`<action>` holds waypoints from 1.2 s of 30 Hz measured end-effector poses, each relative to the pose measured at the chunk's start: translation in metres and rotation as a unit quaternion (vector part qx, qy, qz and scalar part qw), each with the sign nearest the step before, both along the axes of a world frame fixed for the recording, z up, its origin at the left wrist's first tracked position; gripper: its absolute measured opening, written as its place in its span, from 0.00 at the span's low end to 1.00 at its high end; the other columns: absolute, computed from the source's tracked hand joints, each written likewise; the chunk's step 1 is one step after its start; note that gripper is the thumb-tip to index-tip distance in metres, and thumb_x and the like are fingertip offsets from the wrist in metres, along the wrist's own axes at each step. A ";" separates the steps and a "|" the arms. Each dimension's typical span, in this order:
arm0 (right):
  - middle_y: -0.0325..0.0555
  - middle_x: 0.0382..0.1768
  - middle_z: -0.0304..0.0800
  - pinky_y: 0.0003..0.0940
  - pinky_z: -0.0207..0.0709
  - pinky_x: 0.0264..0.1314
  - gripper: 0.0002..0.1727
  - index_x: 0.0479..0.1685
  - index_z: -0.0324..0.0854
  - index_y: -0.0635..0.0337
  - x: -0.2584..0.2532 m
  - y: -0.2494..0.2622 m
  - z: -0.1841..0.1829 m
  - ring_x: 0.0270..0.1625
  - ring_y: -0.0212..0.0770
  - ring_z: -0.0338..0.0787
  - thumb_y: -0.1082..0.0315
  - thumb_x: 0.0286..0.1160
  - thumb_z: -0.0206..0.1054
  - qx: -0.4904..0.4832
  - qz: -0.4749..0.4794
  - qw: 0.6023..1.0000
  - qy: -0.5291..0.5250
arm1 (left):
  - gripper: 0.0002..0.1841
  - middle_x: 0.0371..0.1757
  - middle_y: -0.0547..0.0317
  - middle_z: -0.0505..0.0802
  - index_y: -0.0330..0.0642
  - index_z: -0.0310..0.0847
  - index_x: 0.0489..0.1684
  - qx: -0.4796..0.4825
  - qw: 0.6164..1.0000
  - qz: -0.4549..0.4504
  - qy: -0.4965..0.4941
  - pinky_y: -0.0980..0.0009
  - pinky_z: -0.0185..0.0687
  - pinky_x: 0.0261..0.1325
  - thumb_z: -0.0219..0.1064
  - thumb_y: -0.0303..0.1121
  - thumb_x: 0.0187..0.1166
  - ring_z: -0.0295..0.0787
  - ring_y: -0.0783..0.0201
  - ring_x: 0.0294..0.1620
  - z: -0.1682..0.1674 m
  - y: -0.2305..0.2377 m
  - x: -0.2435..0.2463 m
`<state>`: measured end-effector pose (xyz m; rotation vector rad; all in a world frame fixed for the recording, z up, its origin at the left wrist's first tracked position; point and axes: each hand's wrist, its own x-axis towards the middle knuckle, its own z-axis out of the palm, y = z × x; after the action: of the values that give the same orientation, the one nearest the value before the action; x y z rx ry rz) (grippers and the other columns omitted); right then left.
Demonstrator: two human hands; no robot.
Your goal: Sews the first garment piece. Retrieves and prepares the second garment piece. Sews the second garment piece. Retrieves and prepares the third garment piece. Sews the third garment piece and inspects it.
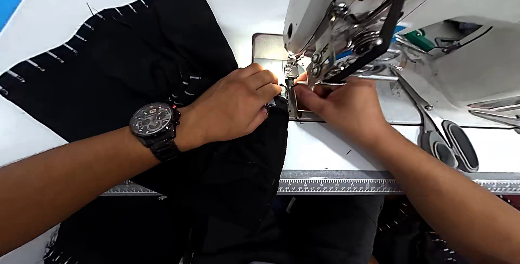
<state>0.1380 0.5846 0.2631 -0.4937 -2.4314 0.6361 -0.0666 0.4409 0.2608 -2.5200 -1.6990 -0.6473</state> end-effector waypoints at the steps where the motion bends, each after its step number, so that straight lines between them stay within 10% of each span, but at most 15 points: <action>1: 0.26 0.12 0.71 0.20 0.60 0.20 0.16 0.17 0.78 0.50 0.000 0.001 0.002 0.15 0.19 0.67 0.60 0.73 0.72 -0.048 0.011 0.999 -0.001 | 0.20 0.60 0.45 0.90 0.34 0.87 0.60 0.001 1.000 -0.002 -0.002 0.56 0.78 0.69 0.55 0.34 0.80 0.83 0.46 0.65 0.000 0.000 0.000; 21: 0.29 0.18 0.80 0.33 0.67 0.29 0.08 0.34 0.91 0.48 -0.011 0.000 -0.003 0.22 0.26 0.75 0.56 0.72 0.70 0.026 -0.066 0.997 -0.031 | 0.15 0.46 0.46 0.90 0.35 0.88 0.46 0.046 0.999 0.010 0.014 0.57 0.76 0.56 0.53 0.31 0.81 0.83 0.46 0.53 0.001 0.026 -0.004; 25: 0.38 0.16 0.77 0.43 0.65 0.26 0.14 0.33 0.90 0.55 0.001 -0.011 0.007 0.20 0.38 0.75 0.56 0.79 0.68 0.076 -0.063 0.994 -0.055 | 0.18 0.57 0.44 0.90 0.36 0.88 0.56 0.025 0.998 0.016 0.054 0.49 0.76 0.60 0.52 0.30 0.82 0.84 0.42 0.61 0.007 0.018 -0.001; 29: 0.41 0.43 0.92 0.42 0.85 0.46 0.14 0.52 0.91 0.55 0.038 -0.057 0.012 0.45 0.41 0.91 0.57 0.81 0.69 0.055 -0.039 0.995 -0.077 | 0.22 0.60 0.54 0.94 0.45 0.90 0.63 0.010 0.998 0.014 0.055 0.51 0.76 0.63 0.51 0.30 0.81 0.85 0.47 0.63 0.010 0.011 -0.005; 36: 0.42 0.75 0.84 0.55 0.71 0.72 0.23 0.59 0.92 0.46 0.052 -0.111 -0.016 0.74 0.50 0.81 0.43 0.78 0.64 0.067 -0.054 0.994 -0.070 | 0.21 0.63 0.50 0.92 0.42 0.89 0.63 0.011 0.997 0.037 0.068 0.50 0.76 0.63 0.52 0.30 0.81 0.85 0.45 0.65 0.008 0.013 0.000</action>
<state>0.1902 0.4735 0.2469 -0.6267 -2.5374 0.4013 -0.0670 0.4542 0.2693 -2.4130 -1.7186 -0.4752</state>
